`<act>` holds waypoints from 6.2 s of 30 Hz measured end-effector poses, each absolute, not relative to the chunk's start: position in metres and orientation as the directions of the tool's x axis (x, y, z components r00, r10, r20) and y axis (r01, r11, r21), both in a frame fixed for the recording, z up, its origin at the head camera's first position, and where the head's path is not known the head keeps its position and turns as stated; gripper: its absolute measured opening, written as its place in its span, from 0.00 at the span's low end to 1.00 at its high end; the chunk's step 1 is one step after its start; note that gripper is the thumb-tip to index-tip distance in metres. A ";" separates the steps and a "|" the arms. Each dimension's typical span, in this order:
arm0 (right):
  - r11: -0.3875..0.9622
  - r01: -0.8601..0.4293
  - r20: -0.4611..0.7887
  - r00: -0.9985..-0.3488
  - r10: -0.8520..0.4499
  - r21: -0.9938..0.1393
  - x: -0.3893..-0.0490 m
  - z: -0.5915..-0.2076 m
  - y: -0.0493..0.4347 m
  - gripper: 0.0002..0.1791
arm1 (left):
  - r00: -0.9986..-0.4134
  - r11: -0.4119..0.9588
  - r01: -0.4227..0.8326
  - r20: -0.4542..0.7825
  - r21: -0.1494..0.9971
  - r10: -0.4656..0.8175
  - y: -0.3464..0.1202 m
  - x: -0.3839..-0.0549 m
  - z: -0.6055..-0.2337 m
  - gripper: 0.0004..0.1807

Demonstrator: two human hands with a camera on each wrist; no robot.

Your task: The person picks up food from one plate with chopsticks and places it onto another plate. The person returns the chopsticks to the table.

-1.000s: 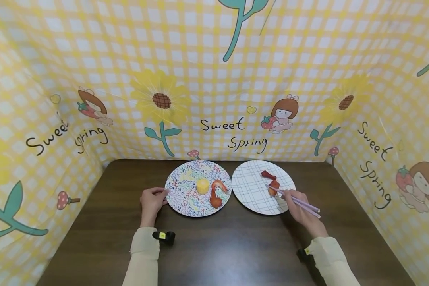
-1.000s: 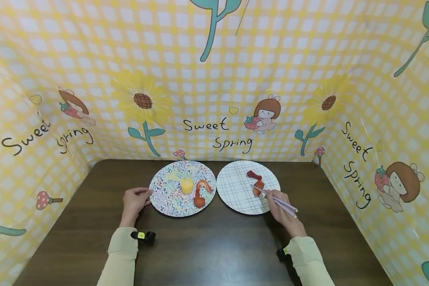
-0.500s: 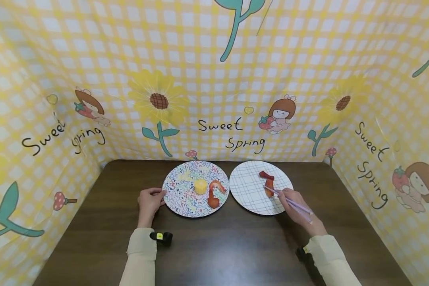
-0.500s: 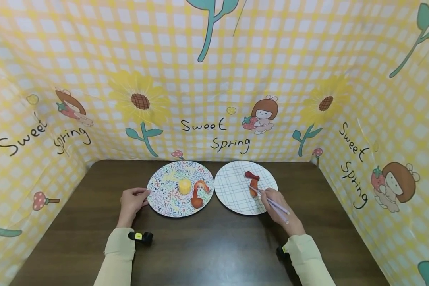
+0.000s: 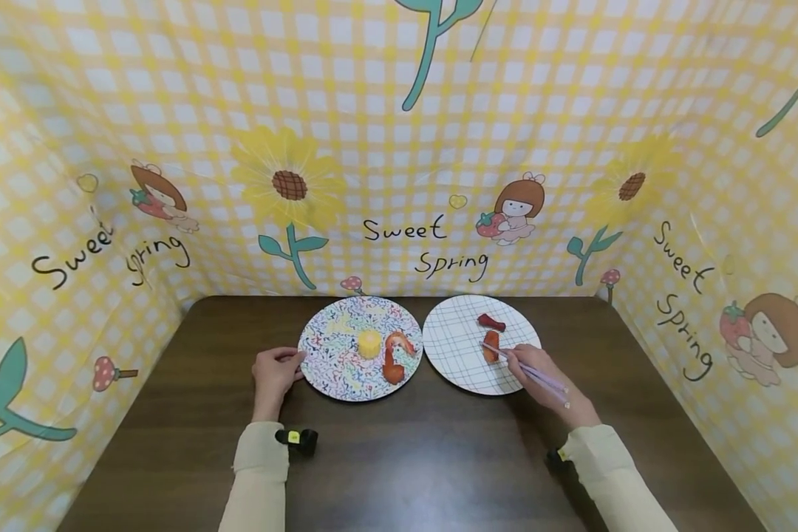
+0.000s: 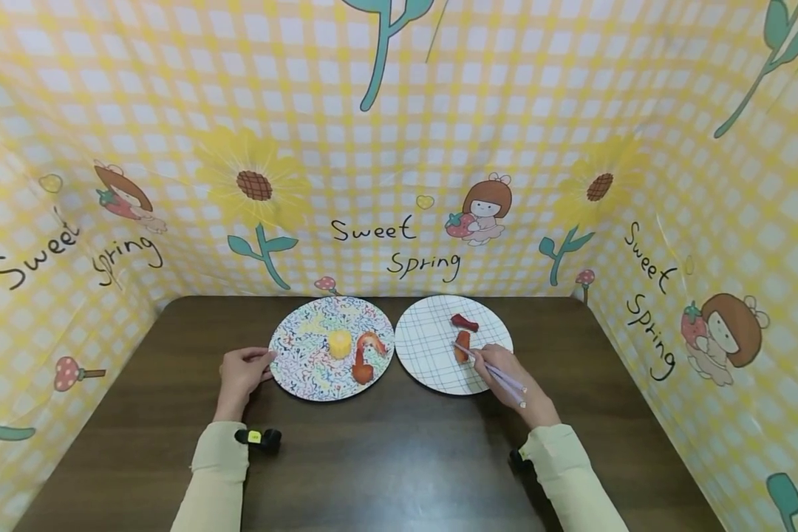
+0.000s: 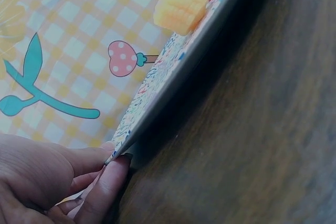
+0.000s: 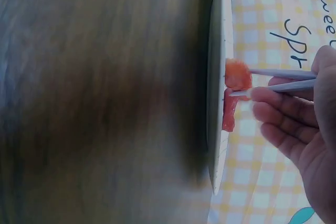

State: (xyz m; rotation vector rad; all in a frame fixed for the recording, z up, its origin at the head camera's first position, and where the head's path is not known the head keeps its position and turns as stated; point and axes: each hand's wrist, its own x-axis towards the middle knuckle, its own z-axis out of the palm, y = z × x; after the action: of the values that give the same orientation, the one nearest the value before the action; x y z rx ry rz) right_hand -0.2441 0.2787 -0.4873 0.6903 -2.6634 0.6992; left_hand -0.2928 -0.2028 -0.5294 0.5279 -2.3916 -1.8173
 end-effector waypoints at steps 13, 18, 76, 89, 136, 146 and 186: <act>0.782 -0.547 0.375 -0.821 -0.431 -0.298 -0.248 -0.485 0.274 0.12 | -0.936 0.226 -0.225 -0.146 0.948 -0.319 -0.205 -0.295 -0.532 0.16; 0.778 -0.583 0.404 -0.786 -0.468 -0.232 -0.252 -0.486 0.271 0.11 | -0.937 0.234 -0.214 -0.132 0.948 -0.324 -0.205 -0.295 -0.534 0.16; 0.770 -0.614 0.440 -0.748 -0.497 -0.175 -0.254 -0.487 0.260 0.10 | -0.941 0.235 -0.217 -0.139 0.948 -0.308 -0.204 -0.296 -0.531 0.17; 0.719 -0.525 0.292 -0.851 -0.436 -0.456 -0.265 -0.475 0.259 0.17 | -0.939 0.217 -0.217 -0.143 0.952 -0.312 -0.206 -0.294 -0.528 0.17; 0.482 -0.876 0.637 -0.356 -0.684 0.028 -0.264 -0.470 0.191 0.12 | -0.939 0.225 -0.218 -0.141 0.950 -0.313 -0.206 -0.297 -0.534 0.17; 0.440 -0.897 0.632 -0.315 -0.708 0.048 -0.266 -0.470 0.164 0.11 | -0.942 0.217 -0.209 -0.136 0.954 -0.308 -0.204 -0.297 -0.535 0.16; 0.291 -0.955 0.543 -0.217 -0.811 0.053 -0.277 -0.492 0.088 0.10 | -0.942 0.225 -0.217 -0.144 0.950 -0.302 -0.208 -0.296 -0.533 0.16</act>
State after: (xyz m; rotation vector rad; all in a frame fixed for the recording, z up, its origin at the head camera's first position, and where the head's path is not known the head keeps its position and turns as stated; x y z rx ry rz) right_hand -0.2766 0.0878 -0.4923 1.5755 -2.0933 0.4056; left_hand -0.2960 -0.2078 -0.5329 0.5104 -2.4025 -1.8436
